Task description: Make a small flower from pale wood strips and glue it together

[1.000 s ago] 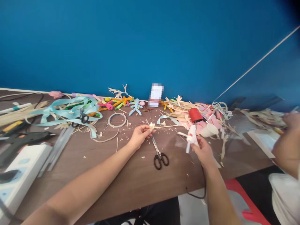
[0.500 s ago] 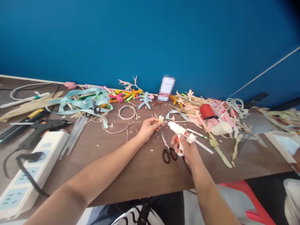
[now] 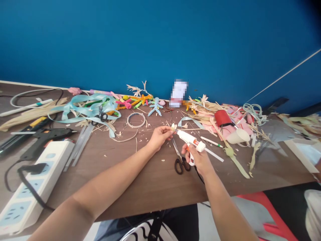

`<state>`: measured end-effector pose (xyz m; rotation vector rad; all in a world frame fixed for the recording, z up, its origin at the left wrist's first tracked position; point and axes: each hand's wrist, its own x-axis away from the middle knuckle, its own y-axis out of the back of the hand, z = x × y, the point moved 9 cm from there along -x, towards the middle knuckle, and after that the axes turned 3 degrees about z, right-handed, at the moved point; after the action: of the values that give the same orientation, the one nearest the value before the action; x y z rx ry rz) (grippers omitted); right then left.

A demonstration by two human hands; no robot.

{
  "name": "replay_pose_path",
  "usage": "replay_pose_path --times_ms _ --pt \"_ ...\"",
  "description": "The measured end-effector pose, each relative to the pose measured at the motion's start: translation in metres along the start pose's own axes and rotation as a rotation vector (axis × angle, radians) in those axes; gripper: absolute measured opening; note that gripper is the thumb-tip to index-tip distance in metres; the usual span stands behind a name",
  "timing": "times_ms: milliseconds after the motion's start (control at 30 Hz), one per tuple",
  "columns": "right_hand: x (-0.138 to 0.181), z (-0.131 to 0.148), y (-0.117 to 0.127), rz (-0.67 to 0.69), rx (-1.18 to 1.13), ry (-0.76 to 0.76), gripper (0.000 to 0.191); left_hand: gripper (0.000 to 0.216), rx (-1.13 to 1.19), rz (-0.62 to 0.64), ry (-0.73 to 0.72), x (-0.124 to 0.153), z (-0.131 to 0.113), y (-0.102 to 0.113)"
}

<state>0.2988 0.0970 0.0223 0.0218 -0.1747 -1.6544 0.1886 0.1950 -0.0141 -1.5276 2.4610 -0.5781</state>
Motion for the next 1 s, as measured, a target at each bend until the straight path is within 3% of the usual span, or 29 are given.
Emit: replay_pose_path --times_ms 1000 --pt "-0.0003 -0.0097 0.0002 0.051 0.028 0.019 0.028 0.020 -0.024 0.025 0.006 0.0005 0.0018 -0.0012"
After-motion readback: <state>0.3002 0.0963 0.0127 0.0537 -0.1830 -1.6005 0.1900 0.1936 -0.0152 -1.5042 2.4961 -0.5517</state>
